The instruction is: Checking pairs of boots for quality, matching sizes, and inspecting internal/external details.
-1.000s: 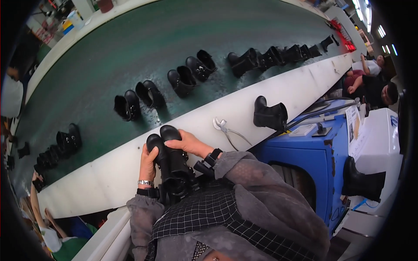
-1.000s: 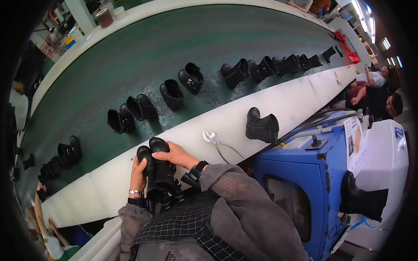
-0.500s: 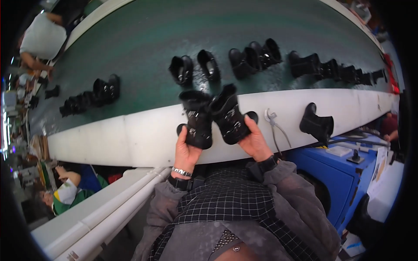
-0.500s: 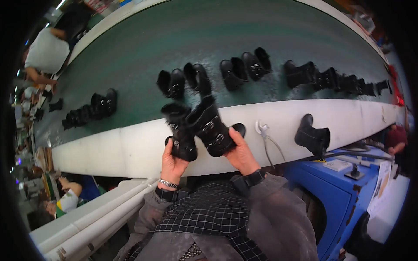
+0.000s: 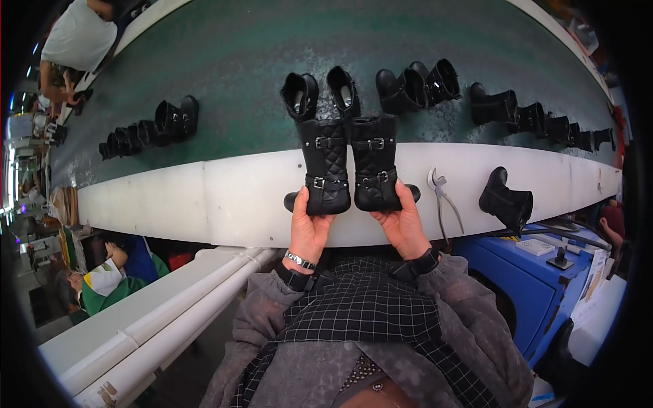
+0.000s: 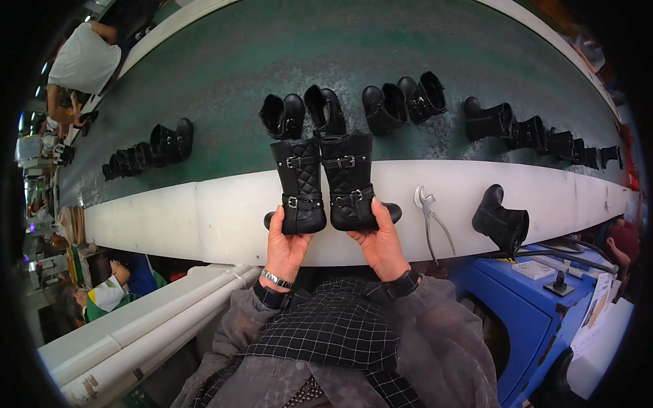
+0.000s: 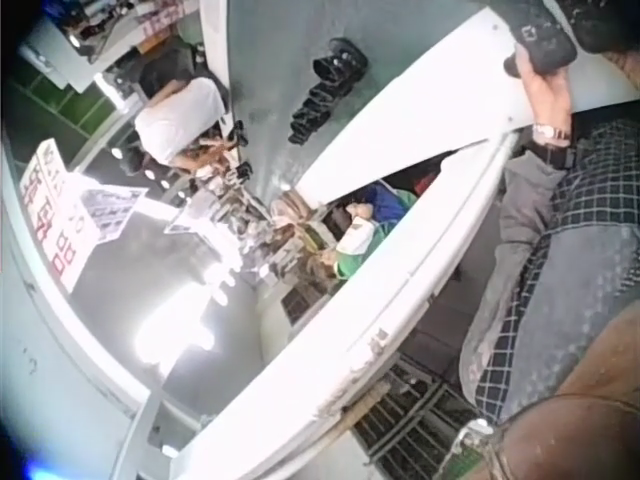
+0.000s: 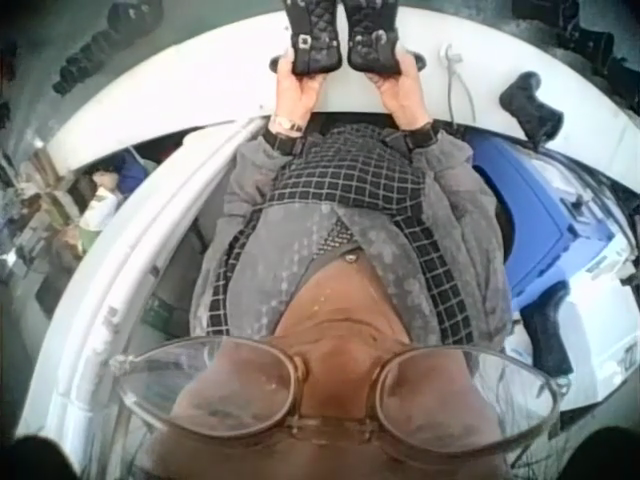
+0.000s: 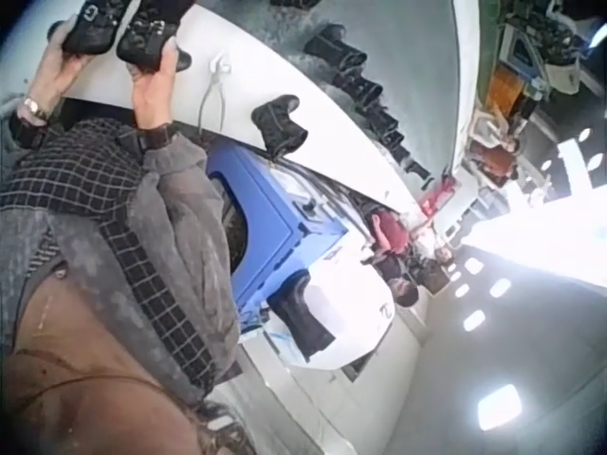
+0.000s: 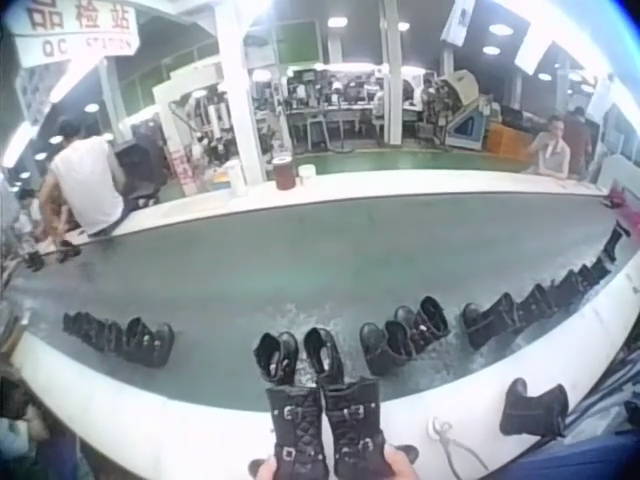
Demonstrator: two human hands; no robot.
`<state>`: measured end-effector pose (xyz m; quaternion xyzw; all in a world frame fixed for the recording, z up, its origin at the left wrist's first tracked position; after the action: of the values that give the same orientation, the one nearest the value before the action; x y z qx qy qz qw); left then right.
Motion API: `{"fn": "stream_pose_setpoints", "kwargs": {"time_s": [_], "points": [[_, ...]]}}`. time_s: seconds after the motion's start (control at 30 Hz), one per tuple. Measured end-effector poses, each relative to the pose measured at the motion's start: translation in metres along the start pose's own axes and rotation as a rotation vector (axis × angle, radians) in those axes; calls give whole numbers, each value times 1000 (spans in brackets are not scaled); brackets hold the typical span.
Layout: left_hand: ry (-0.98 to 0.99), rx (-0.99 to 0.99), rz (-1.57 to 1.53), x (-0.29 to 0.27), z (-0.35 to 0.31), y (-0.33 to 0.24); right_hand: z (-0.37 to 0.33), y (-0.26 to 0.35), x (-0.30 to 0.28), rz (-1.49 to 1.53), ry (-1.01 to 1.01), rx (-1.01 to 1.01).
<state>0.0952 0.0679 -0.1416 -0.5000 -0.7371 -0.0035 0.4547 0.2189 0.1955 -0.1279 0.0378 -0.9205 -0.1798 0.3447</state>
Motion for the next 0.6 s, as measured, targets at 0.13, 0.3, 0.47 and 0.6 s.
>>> {"fn": "stream_pose_setpoints", "kwargs": {"time_s": [0.13, 0.3, 0.47, 0.6], "points": [[-17, 8, 2, 1, 1, 2, 2, -2, 0, 35, -4, 17], [-7, 11, 18, 6, 4, 3, 1, 1, 2, 33, -22, 9], [27, 34, 85, 6, 1, 3, 2, -4, 1, -1, -5, 22], [36, 73, 111, 5, -3, 2, 1, -7, -3, 15, 7, 16]]}}
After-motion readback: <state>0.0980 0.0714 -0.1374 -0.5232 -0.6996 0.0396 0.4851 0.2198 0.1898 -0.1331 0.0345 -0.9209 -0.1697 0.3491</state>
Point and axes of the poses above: each hand's wrist, its own z-axis towards the middle knuckle, its own x-axis out of the palm, y = z × x, the point moved 9 cm from there along z, towards the middle knuckle, and after that the axes turned 9 degrees about x, right-handed, at the moved point
